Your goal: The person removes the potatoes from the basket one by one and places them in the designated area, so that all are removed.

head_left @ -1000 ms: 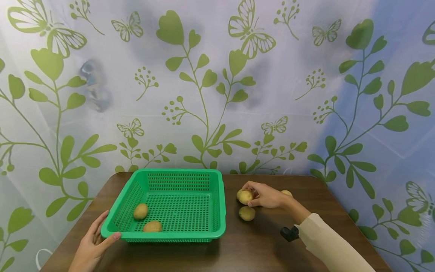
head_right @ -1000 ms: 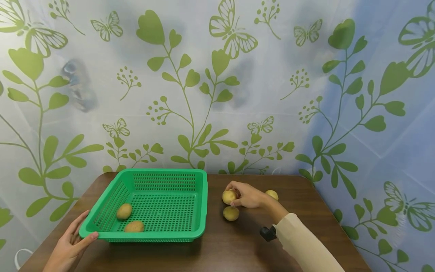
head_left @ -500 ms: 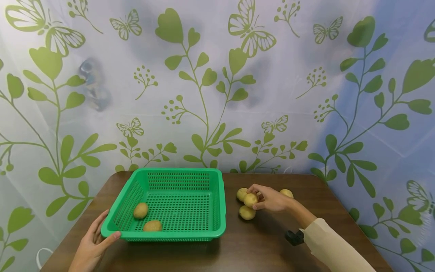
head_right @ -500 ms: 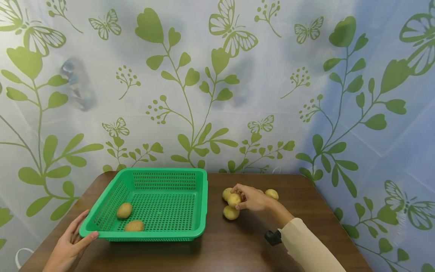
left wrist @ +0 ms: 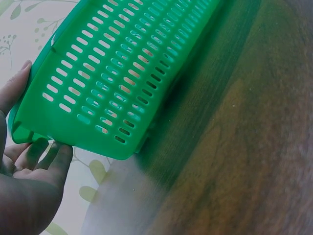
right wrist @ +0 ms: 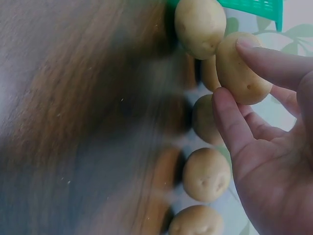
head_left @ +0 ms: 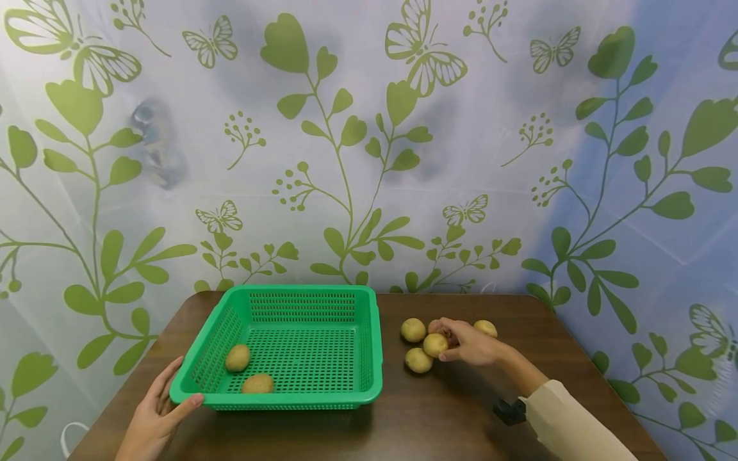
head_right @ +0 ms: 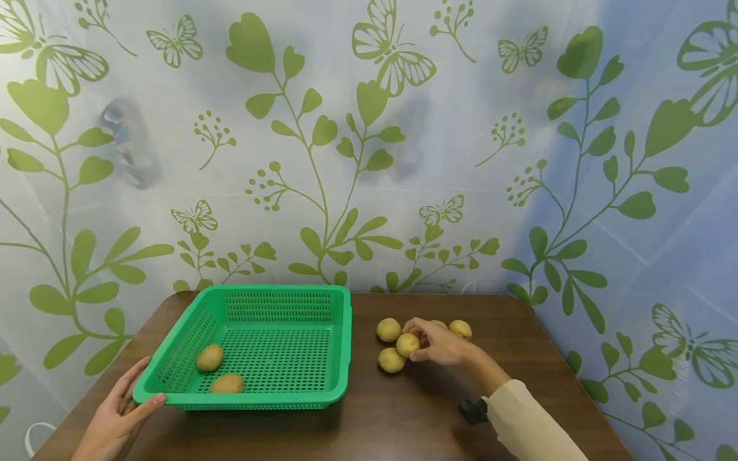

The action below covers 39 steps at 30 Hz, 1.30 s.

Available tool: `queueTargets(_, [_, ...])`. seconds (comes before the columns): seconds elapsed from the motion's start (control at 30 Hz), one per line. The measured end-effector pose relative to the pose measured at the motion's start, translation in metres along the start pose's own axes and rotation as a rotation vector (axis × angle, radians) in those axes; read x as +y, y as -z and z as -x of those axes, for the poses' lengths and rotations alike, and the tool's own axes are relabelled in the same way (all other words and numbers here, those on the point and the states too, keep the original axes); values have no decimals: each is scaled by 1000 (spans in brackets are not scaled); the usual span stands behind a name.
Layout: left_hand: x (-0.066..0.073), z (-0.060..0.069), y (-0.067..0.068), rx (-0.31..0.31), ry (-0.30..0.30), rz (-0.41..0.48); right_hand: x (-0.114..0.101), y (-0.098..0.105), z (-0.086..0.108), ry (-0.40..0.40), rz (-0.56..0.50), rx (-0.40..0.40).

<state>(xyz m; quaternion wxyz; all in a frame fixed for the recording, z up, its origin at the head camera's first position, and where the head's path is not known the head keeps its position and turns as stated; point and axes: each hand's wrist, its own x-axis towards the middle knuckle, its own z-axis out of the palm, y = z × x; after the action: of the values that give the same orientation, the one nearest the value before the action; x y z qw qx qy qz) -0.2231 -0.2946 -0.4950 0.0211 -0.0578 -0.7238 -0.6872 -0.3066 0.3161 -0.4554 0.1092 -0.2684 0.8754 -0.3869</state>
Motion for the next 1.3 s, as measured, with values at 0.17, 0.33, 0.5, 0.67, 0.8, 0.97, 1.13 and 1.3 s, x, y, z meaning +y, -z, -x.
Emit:
queueTargets(0.17, [-1, 0, 1, -6, 9, 16, 6, 1, 6, -3, -19, 10])
queueTargets(0.33, [-1, -1, 0, -10, 7, 15, 10, -1, 13, -27, 4, 29])
queueTargets(0.5, [-1, -1, 0, -13, -9, 25, 14, -4, 20, -13, -4, 35])
queueTargets(0.67, [-3, 0, 1, -17, -12, 57, 22, -8, 25, -20, -23, 32])
queueTargets(0.8, [-2, 0, 1, -12, 3, 47, 26, -11, 29, -25, -66, 34])
queueTargets(0.97, [-1, 0, 0, -5, 3, 37, 25, -14, 31, -64, -120, 37])
queueTargets(1.13, [-1, 0, 0, -4, -1, 29, 23, -16, 29, -70, -136, 36])
queueTargets(1.3, [0, 1, 0, -7, -5, 10, 23, -15, 26, -59, -95, 22])
